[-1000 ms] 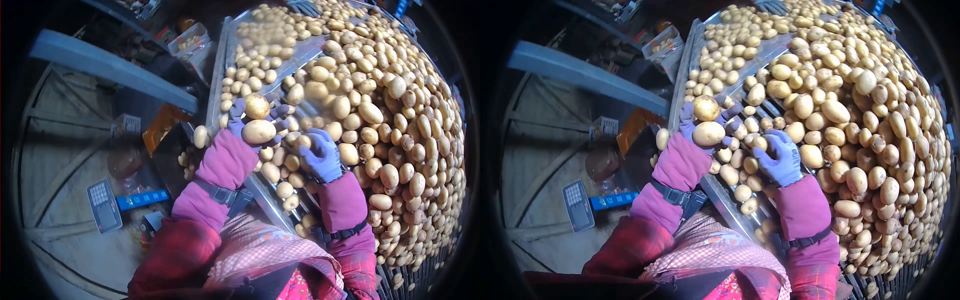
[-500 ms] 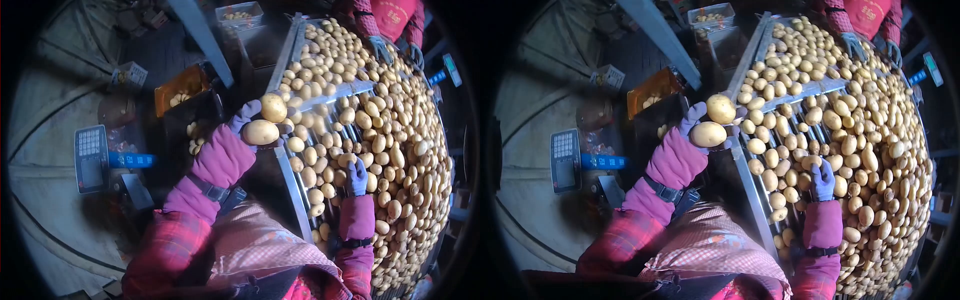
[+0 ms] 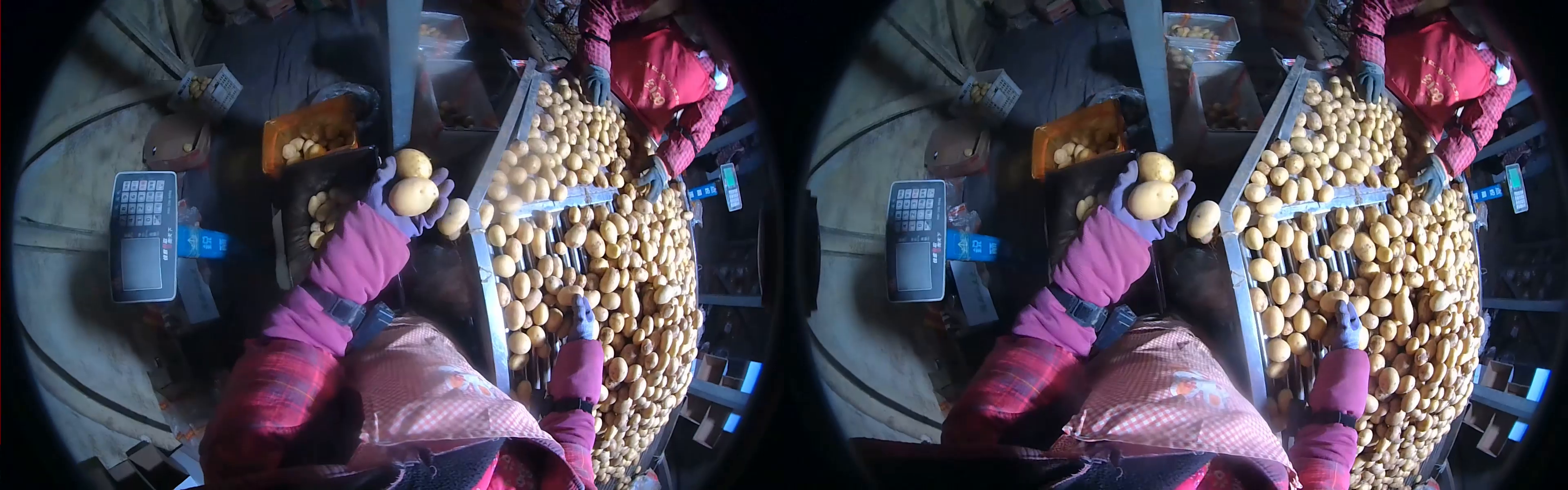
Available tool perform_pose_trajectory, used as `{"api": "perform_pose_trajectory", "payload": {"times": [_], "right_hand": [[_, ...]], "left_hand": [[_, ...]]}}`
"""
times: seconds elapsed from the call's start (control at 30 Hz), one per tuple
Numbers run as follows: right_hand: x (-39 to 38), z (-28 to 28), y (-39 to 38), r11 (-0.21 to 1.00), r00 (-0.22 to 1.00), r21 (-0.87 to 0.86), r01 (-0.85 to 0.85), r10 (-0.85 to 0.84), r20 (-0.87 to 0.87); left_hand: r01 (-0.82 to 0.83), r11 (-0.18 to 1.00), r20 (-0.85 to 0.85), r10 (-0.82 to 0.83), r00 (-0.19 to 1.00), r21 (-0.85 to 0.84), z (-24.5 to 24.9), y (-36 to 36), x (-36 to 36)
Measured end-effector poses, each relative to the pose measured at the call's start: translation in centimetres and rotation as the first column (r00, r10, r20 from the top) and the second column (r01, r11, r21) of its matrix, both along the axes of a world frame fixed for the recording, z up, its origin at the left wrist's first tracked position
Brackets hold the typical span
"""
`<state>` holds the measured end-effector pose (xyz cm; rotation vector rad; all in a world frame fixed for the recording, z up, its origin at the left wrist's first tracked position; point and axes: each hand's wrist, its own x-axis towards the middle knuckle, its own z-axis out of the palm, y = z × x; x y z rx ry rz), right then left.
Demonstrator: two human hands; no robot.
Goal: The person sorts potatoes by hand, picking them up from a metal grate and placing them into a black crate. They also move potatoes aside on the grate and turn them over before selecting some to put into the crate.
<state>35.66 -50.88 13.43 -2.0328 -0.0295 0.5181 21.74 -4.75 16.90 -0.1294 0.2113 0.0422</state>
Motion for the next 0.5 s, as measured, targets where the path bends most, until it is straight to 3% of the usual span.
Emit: {"api": "perform_pose_trajectory", "payload": {"times": [0.07,0.13,0.2,0.33,0.4,0.43,0.5], "right_hand": [[-0.2,0.3,0.2,0.993,0.999,-0.109,0.040,-0.039,0.008],[0.5,-0.4,-0.5,0.998,0.999,-0.041,0.043,-0.043,-0.005],[0.7,-0.9,-0.9,0.984,0.971,0.041,0.173,-0.164,-0.174],[1.1,-0.6,-1.2,0.987,0.962,-0.047,0.150,-0.157,-0.223],[1.4,-2.1,-1.3,0.967,0.957,0.100,0.236,-0.214,-0.195],[2.0,-3.8,-2.3,0.945,0.942,0.184,0.272,-0.222,-0.252],[2.4,-4.2,-2.7,0.935,0.917,0.151,0.321,-0.267,-0.297]], "left_hand": [[-0.120,0.983,-0.029,0.126,0.992,0.138,-0.4,0.6,-0.5],[-0.141,0.977,-0.041,0.149,0.988,0.159,0.2,0.9,-1.1],[-0.144,0.961,-0.113,0.175,0.978,0.238,0.6,1.3,-1.8],[-0.123,0.978,-0.111,0.143,0.983,0.171,0.0,2.9,-3.0],[-0.094,0.987,-0.092,0.106,0.990,0.128,-2.3,4.5,-3.5],[-0.154,0.962,-0.228,0.206,0.952,0.226,-1.0,4.9,-3.6],[-0.204,0.965,-0.237,0.239,0.942,0.163,-2.5,8.9,-2.7]]}}
